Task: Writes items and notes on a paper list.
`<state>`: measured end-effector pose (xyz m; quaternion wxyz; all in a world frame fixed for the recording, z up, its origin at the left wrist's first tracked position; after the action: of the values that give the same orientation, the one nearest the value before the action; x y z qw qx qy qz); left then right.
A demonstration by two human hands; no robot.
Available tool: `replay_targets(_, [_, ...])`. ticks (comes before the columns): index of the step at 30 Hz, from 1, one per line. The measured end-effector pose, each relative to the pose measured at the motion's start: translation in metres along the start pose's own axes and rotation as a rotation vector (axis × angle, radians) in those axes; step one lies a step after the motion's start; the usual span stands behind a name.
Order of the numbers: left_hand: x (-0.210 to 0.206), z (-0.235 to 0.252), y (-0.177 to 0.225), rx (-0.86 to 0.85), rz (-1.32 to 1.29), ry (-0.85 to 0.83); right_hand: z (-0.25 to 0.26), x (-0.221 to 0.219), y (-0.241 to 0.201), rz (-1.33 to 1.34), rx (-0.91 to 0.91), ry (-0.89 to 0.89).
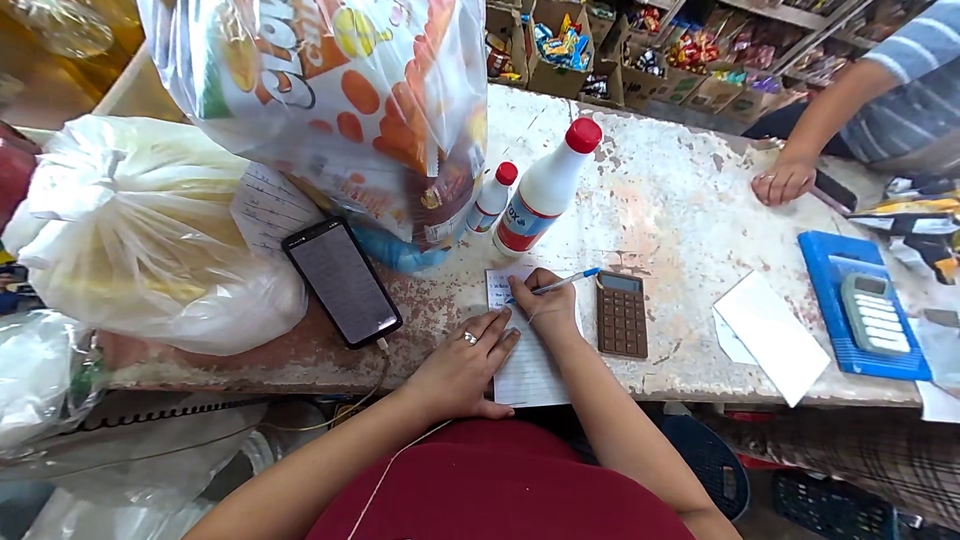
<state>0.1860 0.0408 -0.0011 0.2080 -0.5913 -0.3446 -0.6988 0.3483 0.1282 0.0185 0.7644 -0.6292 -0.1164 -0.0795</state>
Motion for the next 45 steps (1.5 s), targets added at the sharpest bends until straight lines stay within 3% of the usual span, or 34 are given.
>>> replay_targets(45, [0.005,-0.002,0.001,0.016,-0.068,-0.020,-0.006,-0.001,-0.008,-0.124,-0.066,-0.033])
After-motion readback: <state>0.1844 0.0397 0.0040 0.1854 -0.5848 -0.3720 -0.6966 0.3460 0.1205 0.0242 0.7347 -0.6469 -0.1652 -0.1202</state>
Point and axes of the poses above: each hand's wrist, its own z-axis towards the middle knuckle, its own x-axis out of the back of the hand, y = z × x, the point moved 2 cm from there along z, towards the middle knuckle, and after that the axes turned 9 degrees about z, right-handed, at the moved point
